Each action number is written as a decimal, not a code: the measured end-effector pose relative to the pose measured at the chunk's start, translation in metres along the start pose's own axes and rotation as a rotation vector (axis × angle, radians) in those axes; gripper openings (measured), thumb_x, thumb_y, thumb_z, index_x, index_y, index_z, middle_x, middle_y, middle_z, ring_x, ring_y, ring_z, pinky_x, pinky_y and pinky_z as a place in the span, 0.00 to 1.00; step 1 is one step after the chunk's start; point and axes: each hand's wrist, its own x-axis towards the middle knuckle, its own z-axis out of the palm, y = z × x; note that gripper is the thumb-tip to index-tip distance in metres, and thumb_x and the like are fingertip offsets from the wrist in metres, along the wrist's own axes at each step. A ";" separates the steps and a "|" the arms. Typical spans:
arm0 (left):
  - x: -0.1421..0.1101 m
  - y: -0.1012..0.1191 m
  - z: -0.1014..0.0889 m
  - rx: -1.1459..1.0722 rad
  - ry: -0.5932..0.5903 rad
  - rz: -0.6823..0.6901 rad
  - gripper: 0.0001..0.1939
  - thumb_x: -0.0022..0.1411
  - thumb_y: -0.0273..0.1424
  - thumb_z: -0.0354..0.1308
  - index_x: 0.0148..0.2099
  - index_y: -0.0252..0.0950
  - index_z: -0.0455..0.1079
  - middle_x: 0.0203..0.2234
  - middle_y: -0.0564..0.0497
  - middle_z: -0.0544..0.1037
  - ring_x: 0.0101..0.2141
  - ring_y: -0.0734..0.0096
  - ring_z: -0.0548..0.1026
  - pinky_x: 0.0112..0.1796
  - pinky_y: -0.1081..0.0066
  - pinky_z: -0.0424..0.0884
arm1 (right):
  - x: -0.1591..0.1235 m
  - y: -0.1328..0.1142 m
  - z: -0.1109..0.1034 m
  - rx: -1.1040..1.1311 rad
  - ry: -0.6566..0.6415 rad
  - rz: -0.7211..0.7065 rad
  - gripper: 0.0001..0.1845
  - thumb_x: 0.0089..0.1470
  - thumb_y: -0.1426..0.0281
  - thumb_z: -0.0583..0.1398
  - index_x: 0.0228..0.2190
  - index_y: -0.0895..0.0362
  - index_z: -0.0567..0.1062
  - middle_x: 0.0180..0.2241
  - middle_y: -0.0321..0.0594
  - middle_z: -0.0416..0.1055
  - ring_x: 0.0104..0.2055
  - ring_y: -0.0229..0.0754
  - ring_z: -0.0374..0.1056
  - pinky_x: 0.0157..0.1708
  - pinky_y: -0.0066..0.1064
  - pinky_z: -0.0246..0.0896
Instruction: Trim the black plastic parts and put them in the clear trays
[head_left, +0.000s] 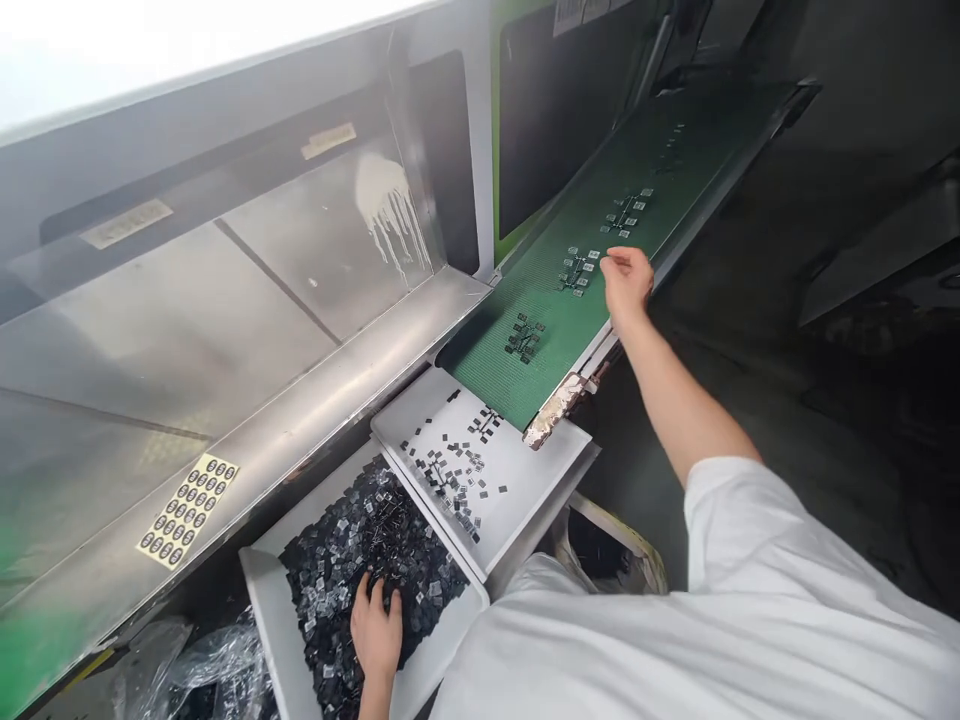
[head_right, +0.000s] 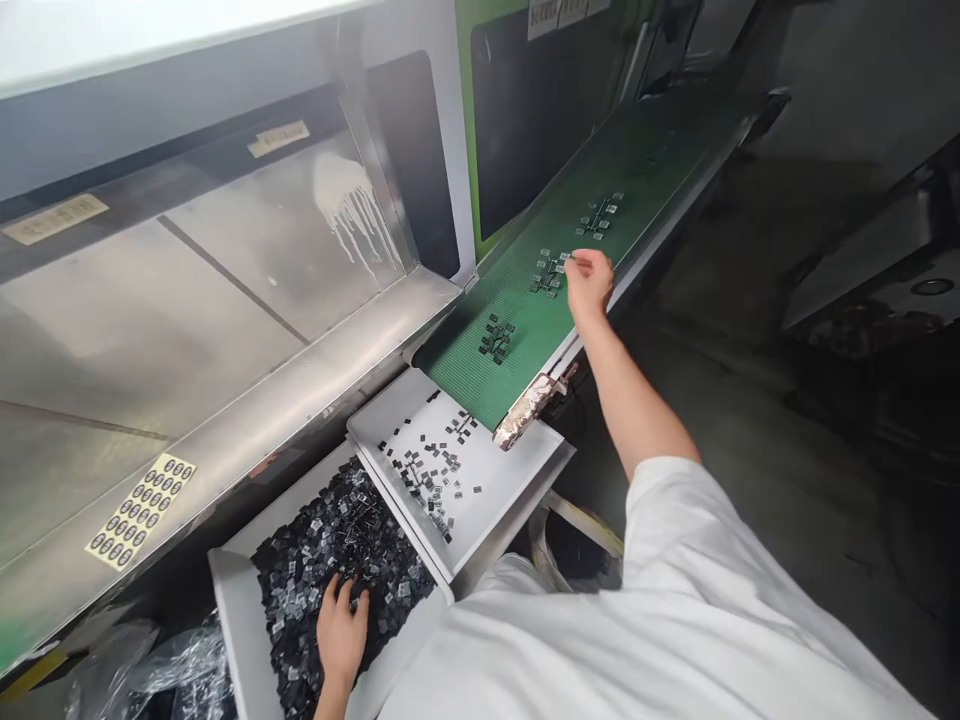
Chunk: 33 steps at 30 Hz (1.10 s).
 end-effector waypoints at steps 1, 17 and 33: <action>-0.002 0.006 -0.002 -0.028 0.069 -0.042 0.29 0.62 0.51 0.47 0.60 0.57 0.76 0.53 0.46 0.80 0.56 0.38 0.78 0.54 0.37 0.76 | 0.025 0.022 0.003 -0.066 -0.009 0.103 0.16 0.55 0.66 0.64 0.45 0.58 0.78 0.43 0.43 0.74 0.48 0.48 0.73 0.57 0.53 0.69; 0.130 0.360 -0.077 -0.679 -0.244 0.315 0.26 0.70 0.37 0.59 0.67 0.40 0.66 0.63 0.38 0.69 0.52 0.61 0.78 0.49 0.62 0.80 | 0.023 0.065 0.069 0.011 -0.567 0.352 0.16 0.54 0.76 0.69 0.45 0.60 0.76 0.32 0.37 0.75 0.27 0.36 0.73 0.35 0.37 0.79; 0.126 0.356 -0.049 -0.794 -0.233 0.248 0.39 0.67 0.35 0.66 0.75 0.40 0.57 0.65 0.36 0.69 0.40 0.70 0.80 0.47 0.63 0.80 | -0.244 -0.089 0.039 0.362 -0.926 0.267 0.15 0.58 0.62 0.65 0.46 0.53 0.81 0.46 0.42 0.79 0.48 0.48 0.76 0.45 0.40 0.80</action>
